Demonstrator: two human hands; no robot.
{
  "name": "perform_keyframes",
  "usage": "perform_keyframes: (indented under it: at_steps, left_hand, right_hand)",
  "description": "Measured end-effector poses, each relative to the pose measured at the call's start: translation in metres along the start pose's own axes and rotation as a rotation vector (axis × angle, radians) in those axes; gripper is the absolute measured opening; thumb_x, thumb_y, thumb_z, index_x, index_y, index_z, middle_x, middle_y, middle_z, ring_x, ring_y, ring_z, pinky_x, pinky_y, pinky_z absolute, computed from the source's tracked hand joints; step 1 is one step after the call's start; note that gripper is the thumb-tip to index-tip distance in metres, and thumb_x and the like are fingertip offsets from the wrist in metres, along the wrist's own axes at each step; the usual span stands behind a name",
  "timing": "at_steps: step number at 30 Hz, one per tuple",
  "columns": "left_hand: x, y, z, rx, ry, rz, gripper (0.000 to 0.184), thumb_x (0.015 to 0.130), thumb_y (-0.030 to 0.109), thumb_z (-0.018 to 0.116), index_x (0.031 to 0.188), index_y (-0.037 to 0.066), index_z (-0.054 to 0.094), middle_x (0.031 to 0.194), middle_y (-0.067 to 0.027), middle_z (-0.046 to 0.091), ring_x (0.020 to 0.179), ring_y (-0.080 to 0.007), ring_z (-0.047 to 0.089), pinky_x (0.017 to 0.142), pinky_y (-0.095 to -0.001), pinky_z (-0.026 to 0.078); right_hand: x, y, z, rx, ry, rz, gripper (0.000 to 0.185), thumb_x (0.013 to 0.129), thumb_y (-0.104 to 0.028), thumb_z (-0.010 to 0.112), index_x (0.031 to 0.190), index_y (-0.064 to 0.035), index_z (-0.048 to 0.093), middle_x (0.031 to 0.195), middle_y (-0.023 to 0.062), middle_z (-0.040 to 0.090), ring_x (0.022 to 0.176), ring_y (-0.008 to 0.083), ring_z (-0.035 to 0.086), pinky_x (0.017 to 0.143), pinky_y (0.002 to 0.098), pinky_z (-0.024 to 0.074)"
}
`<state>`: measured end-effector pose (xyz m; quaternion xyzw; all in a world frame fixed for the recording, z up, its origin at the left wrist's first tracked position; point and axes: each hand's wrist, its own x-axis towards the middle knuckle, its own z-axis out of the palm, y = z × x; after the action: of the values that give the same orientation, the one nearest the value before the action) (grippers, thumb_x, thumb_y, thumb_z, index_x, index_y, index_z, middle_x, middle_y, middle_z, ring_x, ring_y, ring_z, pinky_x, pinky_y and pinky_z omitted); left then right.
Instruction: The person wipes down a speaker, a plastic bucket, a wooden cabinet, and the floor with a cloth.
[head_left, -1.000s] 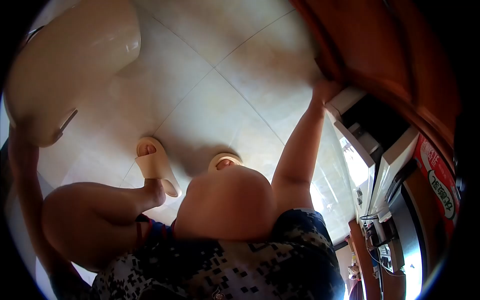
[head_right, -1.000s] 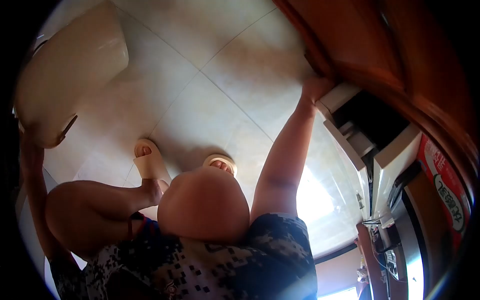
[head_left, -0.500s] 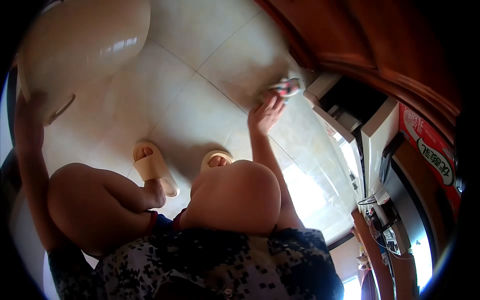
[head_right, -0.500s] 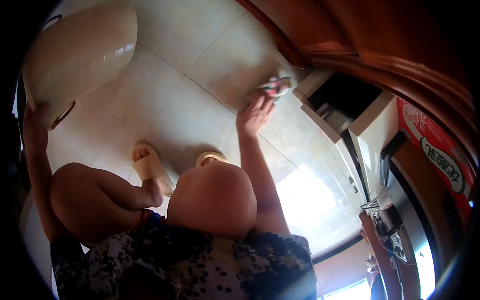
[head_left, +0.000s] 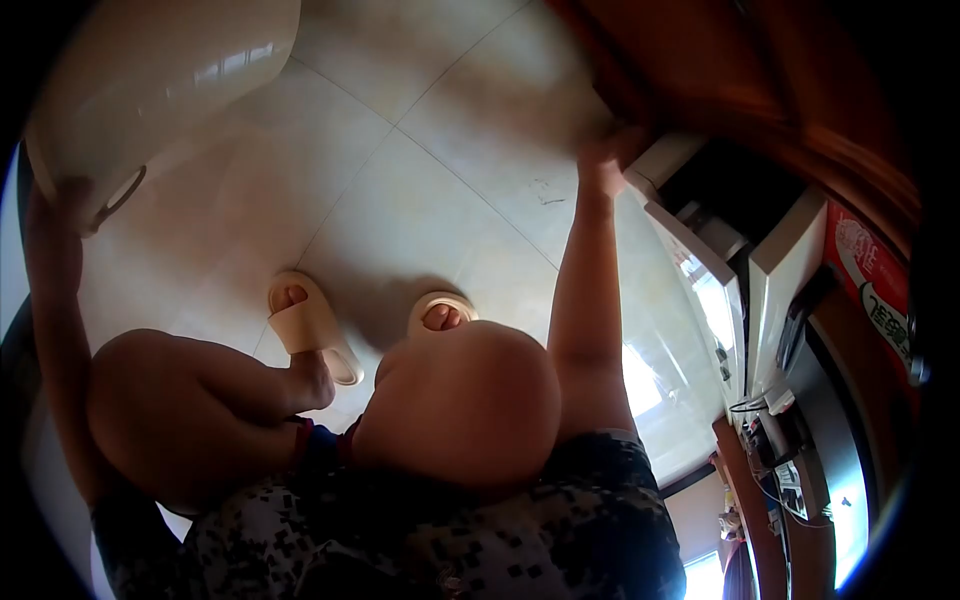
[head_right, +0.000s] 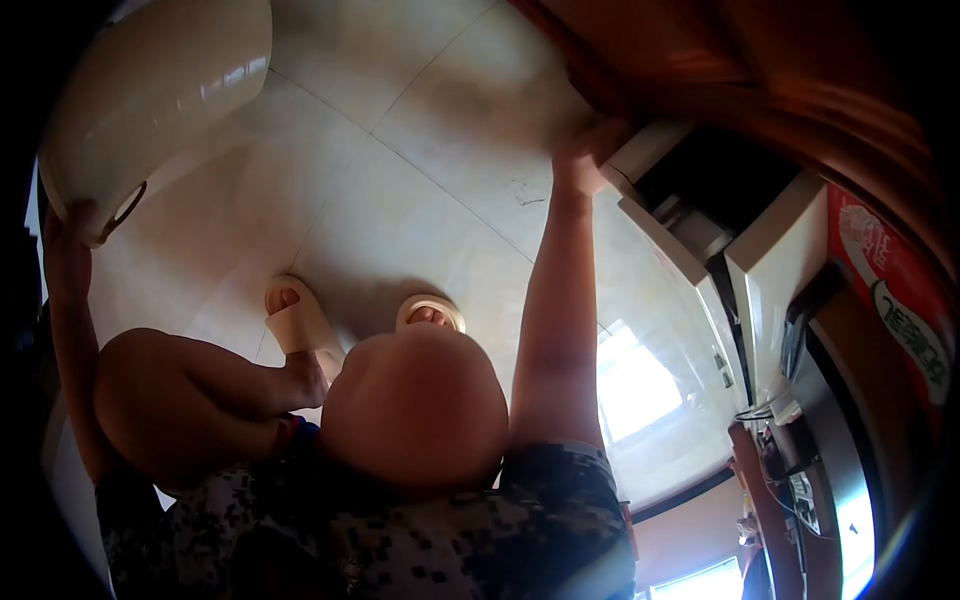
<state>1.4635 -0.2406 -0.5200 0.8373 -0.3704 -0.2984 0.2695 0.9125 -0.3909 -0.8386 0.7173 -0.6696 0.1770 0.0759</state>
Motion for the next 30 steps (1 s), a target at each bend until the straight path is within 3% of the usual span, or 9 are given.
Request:
perform_keyframes:
  at_steps: [7, 9, 11, 12, 14, 17, 20, 24, 30]
  left_hand:
    - [0.002, 0.004, 0.002, -0.107, 0.000, -0.076, 0.051, 0.077, 0.010, 0.054, 0.125, 0.000, 0.042, 0.113, -0.0093, 0.051, 0.101, -0.0199, 0.049, 0.086, -0.0311, 0.039]
    - [-0.004, 0.004, 0.002, -0.116, 0.029, -0.087, 0.051, 0.075, 0.007, 0.054, 0.125, -0.001, 0.042, 0.113, -0.0104, 0.051, 0.101, -0.0216, 0.049, 0.087, -0.0325, 0.040]
    - [-0.004, 0.003, 0.006, -0.127, 0.048, -0.101, 0.052, 0.074, 0.004, 0.054, 0.124, -0.001, 0.042, 0.113, -0.0114, 0.051, 0.100, -0.0234, 0.049, 0.087, -0.0338, 0.041]
    - [-0.004, 0.004, 0.007, -0.130, 0.059, -0.105, 0.053, 0.073, 0.003, 0.053, 0.124, -0.002, 0.042, 0.113, -0.0120, 0.051, 0.100, -0.0243, 0.049, 0.087, -0.0345, 0.041]
    - [-0.005, 0.005, 0.006, -0.136, 0.092, -0.130, 0.053, 0.071, 0.000, 0.053, 0.123, -0.003, 0.042, 0.114, -0.0131, 0.050, 0.100, -0.0261, 0.050, 0.088, -0.0358, 0.041]
    - [-0.006, 0.008, 0.003, -0.150, 0.201, -0.220, 0.055, 0.068, -0.004, 0.053, 0.122, -0.004, 0.042, 0.114, -0.0147, 0.050, 0.099, -0.0288, 0.050, 0.089, -0.0378, 0.042]
    - [-0.002, 0.012, 0.012, -0.160, 0.231, -0.276, 0.057, 0.065, -0.009, 0.052, 0.121, -0.005, 0.042, 0.114, -0.0163, 0.050, 0.098, -0.0314, 0.051, 0.089, -0.0398, 0.043]
    - [0.000, 0.015, 0.013, -0.141, 0.073, -0.102, 0.052, 0.075, 0.007, 0.055, 0.124, -0.001, 0.043, 0.112, -0.0104, 0.051, 0.099, -0.0223, 0.050, 0.083, -0.0329, 0.042]
    - [0.001, 0.016, 0.017, 0.023, -0.037, 0.036, 0.044, 0.081, 0.021, 0.058, 0.120, 0.003, 0.048, 0.101, -0.0033, 0.054, 0.089, -0.0129, 0.049, 0.072, -0.0256, 0.040]
  right_hand:
    - [-0.072, -0.040, -0.112, 0.528, -0.296, -0.005, 0.043, 0.065, 0.005, 0.046, 0.107, -0.0045, 0.050, 0.104, 0.0135, 0.054, 0.099, 0.0360, 0.047, 0.086, 0.0418, 0.0389]
    - [-0.102, -0.013, -0.119, 0.652, 0.128, 0.344, 0.043, 0.073, 0.006, 0.049, 0.115, 0.0001, 0.046, 0.111, 0.0173, 0.049, 0.102, 0.0325, 0.049, 0.086, 0.0385, 0.0435]
    - [-0.104, 0.037, -0.134, 0.159, 0.202, 0.560, 0.036, 0.085, -0.003, 0.048, 0.120, -0.0006, 0.042, 0.116, 0.0199, 0.044, 0.103, 0.0314, 0.049, 0.083, 0.0370, 0.0466]
    - [-0.098, 0.056, -0.137, 0.185, 0.209, 0.830, 0.043, 0.085, -0.017, 0.052, 0.122, 0.0000, 0.038, 0.118, 0.0214, 0.040, 0.103, 0.0343, 0.047, 0.087, 0.0452, 0.0431]
    - [-0.127, 0.141, -0.111, -0.220, 0.102, 0.777, 0.063, 0.085, -0.035, 0.052, 0.129, 0.0035, 0.028, 0.130, 0.0256, 0.030, 0.117, 0.0367, 0.038, 0.089, 0.0468, 0.0410]
    - [-0.126, 0.192, -0.091, -0.418, -0.017, 0.885, 0.050, 0.085, -0.032, 0.052, 0.122, -0.0012, 0.041, 0.123, 0.0229, 0.043, 0.111, 0.0350, 0.046, 0.083, 0.0457, 0.0439]
    - [-0.081, 0.191, -0.077, -0.300, -0.227, 0.678, 0.045, 0.085, -0.031, 0.051, 0.118, -0.0011, 0.045, 0.117, 0.0223, 0.047, 0.107, 0.0352, 0.049, 0.081, 0.0453, 0.0446]
    - [-0.043, 0.164, -0.052, -0.129, -0.382, 0.351, 0.040, 0.085, -0.030, 0.050, 0.113, -0.0010, 0.049, 0.108, 0.0215, 0.052, 0.101, 0.0356, 0.052, 0.079, 0.0448, 0.0456]
    - [-0.049, 0.132, -0.041, 0.011, -0.384, 0.043, 0.034, 0.086, -0.028, 0.049, 0.105, -0.0007, 0.056, 0.096, 0.0202, 0.059, 0.093, 0.0361, 0.056, 0.076, 0.0440, 0.0470]
